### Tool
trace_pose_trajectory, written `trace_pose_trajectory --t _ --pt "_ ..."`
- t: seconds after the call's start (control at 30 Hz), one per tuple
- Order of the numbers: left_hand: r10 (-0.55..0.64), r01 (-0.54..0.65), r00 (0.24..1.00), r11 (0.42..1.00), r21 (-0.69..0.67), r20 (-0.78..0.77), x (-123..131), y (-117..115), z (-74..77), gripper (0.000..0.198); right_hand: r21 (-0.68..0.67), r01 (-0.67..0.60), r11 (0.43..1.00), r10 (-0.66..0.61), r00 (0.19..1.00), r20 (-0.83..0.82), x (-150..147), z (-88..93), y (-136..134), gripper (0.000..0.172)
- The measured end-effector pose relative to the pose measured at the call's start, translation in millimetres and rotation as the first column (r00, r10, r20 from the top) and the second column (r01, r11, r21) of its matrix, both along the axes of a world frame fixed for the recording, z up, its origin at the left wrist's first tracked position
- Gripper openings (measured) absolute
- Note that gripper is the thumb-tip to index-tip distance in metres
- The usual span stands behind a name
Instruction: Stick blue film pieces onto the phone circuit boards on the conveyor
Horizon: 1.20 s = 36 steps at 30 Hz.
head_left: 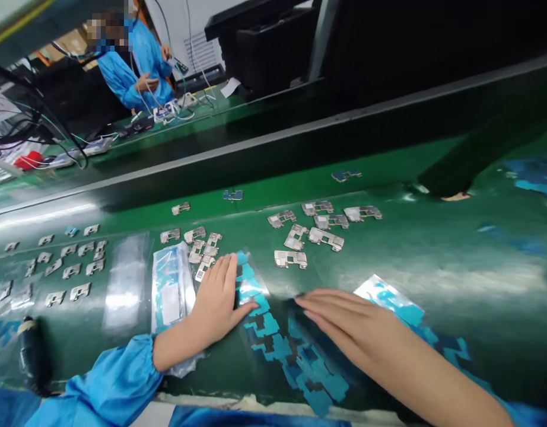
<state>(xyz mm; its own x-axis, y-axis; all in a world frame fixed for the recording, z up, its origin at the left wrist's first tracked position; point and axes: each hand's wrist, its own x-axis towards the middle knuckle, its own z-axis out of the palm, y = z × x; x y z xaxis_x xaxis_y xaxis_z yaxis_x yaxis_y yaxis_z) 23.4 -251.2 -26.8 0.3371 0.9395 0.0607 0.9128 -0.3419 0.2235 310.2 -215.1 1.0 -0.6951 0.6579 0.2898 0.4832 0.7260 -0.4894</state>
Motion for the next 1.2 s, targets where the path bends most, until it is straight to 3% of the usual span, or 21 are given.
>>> trace_pose_trajectory --t 0.07,0.2,0.33,0.47,0.67,0.87,1.03,1.2 --pt "-0.063 0.064 0.997 0.998 -0.014 0.046 -4 3 -7.8 0.104 0.003 0.009 1.000 -0.010 1.000 0.015 -26 -5.5 19 0.038" --pt "-0.195 0.207 0.967 0.976 -0.065 0.161 -10 9 -7.8 0.109 0.032 0.025 0.999 -0.027 0.999 0.046 -60 -31.5 45 0.039" --pt "-0.132 0.143 0.966 0.989 -0.034 0.221 -8 10 -8.7 0.101 0.053 0.066 0.996 -0.068 0.997 0.040 -64 -58.8 45 0.044" --pt "-0.087 0.086 0.969 0.996 0.012 0.230 -4 19 -15.0 0.098 0.047 0.115 0.992 -0.115 0.993 -0.010 -62 -72.2 37 0.042" --pt "-0.070 0.073 0.969 0.997 -0.005 0.238 -4 24 -17.4 0.098 -0.031 0.181 0.983 -0.183 0.982 -0.049 -67 -75.0 38 0.049" --pt "-0.077 0.085 0.967 0.996 -0.019 0.244 -5 24 -17.3 0.091 -0.041 0.170 0.985 -0.172 0.983 -0.069 -67 -68.2 35 0.044" --pt "-0.079 0.095 0.954 0.995 -0.043 0.290 -6 22 -16.0 0.066 -0.019 0.129 0.991 -0.130 0.986 -0.108 -66 -65.3 32 0.041" --pt "-0.036 0.080 0.916 0.992 -0.093 0.399 -3 23 -2.2 0.038 -0.024 0.115 0.993 -0.118 0.975 -0.189 -67 -62.6 27 0.033"
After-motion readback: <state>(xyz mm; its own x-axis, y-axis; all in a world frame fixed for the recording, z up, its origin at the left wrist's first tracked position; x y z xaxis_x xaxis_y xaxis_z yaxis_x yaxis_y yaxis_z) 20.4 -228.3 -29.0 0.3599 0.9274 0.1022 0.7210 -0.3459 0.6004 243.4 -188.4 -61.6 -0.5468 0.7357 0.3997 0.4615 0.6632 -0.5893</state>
